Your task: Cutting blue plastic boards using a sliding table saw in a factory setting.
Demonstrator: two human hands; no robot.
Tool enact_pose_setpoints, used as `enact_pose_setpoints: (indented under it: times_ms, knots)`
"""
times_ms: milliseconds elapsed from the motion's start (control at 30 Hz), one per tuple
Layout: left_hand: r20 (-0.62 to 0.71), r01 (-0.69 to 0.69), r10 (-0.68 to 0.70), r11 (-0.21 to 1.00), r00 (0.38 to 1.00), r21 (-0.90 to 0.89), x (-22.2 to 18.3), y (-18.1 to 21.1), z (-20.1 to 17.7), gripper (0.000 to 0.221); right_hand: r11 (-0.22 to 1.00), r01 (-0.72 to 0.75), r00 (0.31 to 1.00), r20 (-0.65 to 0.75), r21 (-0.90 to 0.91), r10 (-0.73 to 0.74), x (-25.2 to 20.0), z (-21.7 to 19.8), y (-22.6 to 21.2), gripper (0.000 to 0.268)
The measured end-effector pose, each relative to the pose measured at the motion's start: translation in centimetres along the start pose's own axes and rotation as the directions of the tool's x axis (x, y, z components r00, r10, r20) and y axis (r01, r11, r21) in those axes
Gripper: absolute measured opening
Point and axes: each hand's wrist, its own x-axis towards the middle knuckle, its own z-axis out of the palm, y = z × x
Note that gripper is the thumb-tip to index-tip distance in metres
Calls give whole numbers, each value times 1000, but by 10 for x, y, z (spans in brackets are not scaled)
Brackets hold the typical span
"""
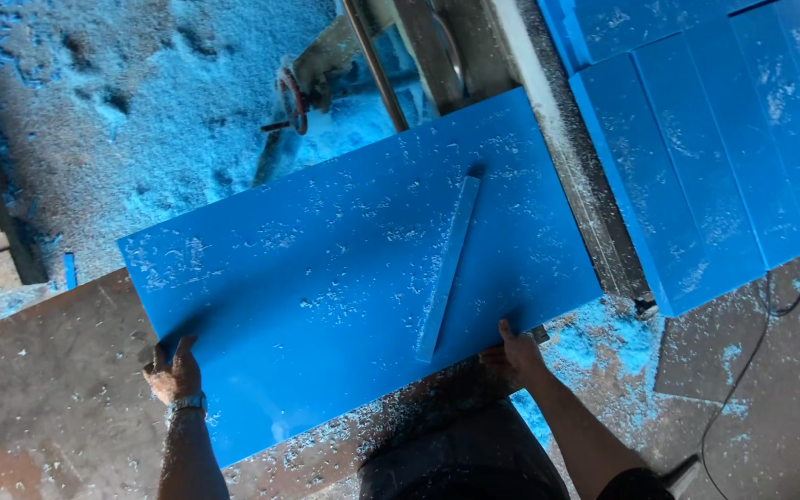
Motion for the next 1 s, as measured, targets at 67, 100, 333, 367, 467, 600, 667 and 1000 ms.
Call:
enact_pose_setpoints:
  times_ms: [67, 100, 333, 367, 467, 600, 667, 1000]
  knots:
    - [53, -313, 316, 876, 947, 368, 28, -50, 24, 56, 992, 12, 996, 91, -125, 0, -79, -22, -61, 121]
    - [54, -315, 319, 874, 946, 369, 12, -16, 6, 56, 992, 10, 996, 91, -123, 2, -72, -24, -59, 121]
    - [47, 141, -138, 988, 989, -59, -32, 72, -46, 89, 999, -7, 993, 121, 54, 1, -68, -34, -66, 107]
    - [47, 150, -147, 987, 988, -60, -32, 73, -46, 90, 994, 5, 991, 134, 108, -19, -54, -31, -60, 102]
    - [60, 151, -148, 987, 987, -50, -32, 77, -47, 91, 990, -1, 996, 89, 142, -12, -39, -27, -51, 98]
    - [30, 150, -149, 988, 988, -43, -20, 56, -28, 93, 976, 49, 995, 71, 210, -65, -33, -36, -49, 88]
    - [62, 50, -53, 998, 997, 47, -12, 40, -19, 97, 986, 167, 981, 99, -15, -165, -23, -44, -56, 75]
    - [4, -368, 380, 894, 925, 256, -162, 189, -14, 96, 756, 458, 782, -192, -468, -592, -76, 59, -121, 70]
